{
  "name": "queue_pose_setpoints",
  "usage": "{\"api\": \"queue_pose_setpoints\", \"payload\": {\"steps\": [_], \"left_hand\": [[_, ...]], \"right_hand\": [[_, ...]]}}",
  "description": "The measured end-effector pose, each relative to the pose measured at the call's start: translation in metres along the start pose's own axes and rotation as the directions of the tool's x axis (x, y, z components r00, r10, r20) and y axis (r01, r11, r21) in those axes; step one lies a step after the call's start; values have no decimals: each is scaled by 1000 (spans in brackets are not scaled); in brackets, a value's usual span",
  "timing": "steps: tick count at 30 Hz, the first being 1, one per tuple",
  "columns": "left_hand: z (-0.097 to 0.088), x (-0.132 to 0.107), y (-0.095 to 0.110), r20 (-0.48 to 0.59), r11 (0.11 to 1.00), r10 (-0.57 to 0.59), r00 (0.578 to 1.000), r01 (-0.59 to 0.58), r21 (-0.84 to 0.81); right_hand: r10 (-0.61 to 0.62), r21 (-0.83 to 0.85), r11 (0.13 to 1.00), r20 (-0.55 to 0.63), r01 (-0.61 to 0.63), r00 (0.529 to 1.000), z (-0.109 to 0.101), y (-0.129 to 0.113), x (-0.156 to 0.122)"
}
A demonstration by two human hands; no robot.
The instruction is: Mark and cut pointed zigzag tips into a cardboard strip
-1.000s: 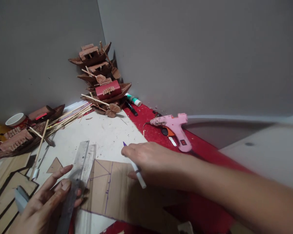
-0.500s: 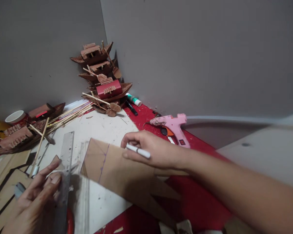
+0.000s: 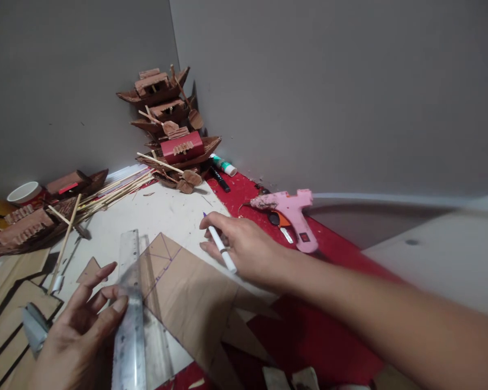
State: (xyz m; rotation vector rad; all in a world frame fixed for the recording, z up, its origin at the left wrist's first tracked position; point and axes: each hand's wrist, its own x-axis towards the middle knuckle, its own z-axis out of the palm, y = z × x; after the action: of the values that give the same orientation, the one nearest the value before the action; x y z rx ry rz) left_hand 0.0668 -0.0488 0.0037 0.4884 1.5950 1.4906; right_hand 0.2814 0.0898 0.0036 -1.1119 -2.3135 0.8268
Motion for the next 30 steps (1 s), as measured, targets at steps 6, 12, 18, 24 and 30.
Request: {"api": "queue_pose_setpoints", "payload": {"steps": [6,12,18,24,30], "left_hand": [[2,-1,-8,24,1000,8,1000,-8,-23],[-7,-4,-9,197,975,-21,980,-23,219],[-18,0,-6,597,307,373,710,-702,643],[-23,16,-18,877,-398,296,378,-786,473],[-22,15,-15,891,-502,232,390,-736,453]], "right_hand": [[-13,-107,994,148,29,989,5,-1,-2],[-8,-175,984,191,42,982,3,-4,-4],[23,-183,983,241,22,970,2,-6,-4],[20,-195,980,264,33,964,5,-2,-3],[-45,-181,979,259,94,965,6,1,-5]]}}
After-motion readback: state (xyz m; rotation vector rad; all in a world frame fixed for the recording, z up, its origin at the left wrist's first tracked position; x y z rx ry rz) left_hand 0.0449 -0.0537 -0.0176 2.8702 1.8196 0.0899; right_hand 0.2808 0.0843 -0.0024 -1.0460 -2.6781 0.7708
